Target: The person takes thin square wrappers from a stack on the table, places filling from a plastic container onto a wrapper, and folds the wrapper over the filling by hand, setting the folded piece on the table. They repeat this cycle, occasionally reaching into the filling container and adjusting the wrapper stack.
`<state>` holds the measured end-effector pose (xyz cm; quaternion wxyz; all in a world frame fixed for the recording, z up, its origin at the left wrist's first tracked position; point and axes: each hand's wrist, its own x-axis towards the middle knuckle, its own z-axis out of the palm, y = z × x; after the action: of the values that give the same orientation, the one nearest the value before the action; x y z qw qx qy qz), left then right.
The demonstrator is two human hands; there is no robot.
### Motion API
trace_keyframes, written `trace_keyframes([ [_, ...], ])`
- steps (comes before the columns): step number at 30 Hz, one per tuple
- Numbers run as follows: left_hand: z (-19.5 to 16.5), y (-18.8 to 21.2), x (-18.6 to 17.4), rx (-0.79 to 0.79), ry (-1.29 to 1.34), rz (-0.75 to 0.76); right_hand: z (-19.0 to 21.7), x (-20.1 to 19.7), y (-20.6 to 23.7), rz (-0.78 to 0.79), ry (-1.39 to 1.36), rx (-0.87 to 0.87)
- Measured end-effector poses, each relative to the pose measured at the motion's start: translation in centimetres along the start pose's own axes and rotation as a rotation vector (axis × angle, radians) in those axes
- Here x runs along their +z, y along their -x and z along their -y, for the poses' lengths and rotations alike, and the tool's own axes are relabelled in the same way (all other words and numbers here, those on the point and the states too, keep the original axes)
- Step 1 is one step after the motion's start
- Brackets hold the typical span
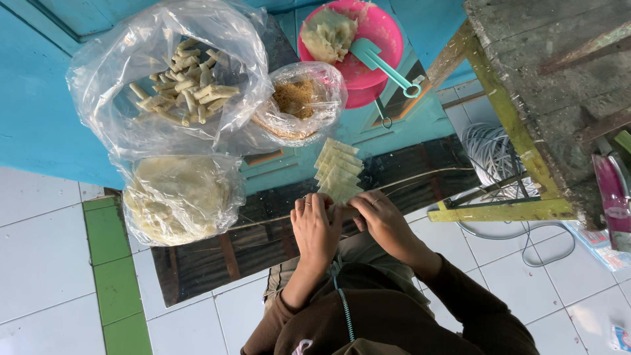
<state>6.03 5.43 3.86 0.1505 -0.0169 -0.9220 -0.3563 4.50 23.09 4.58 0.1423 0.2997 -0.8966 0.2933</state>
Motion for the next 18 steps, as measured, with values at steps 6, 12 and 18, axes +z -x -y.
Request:
trace_keyframes([
  [6,0.4,0.6,-0.1,-0.017,0.061,-0.036,0.6,-0.8,-0.2,0.094,0.215,-0.103],
  [12,0.6,0.9,-0.9,0.057,-0.003,-0.04,0.6,-1.7,-1.7,0.133,0.147,-0.066],
  [18,0.5,0.6,-1.1,0.044,0.025,0.001,1.6,-5.6,-4.8,-0.066,0.103,-0.357],
])
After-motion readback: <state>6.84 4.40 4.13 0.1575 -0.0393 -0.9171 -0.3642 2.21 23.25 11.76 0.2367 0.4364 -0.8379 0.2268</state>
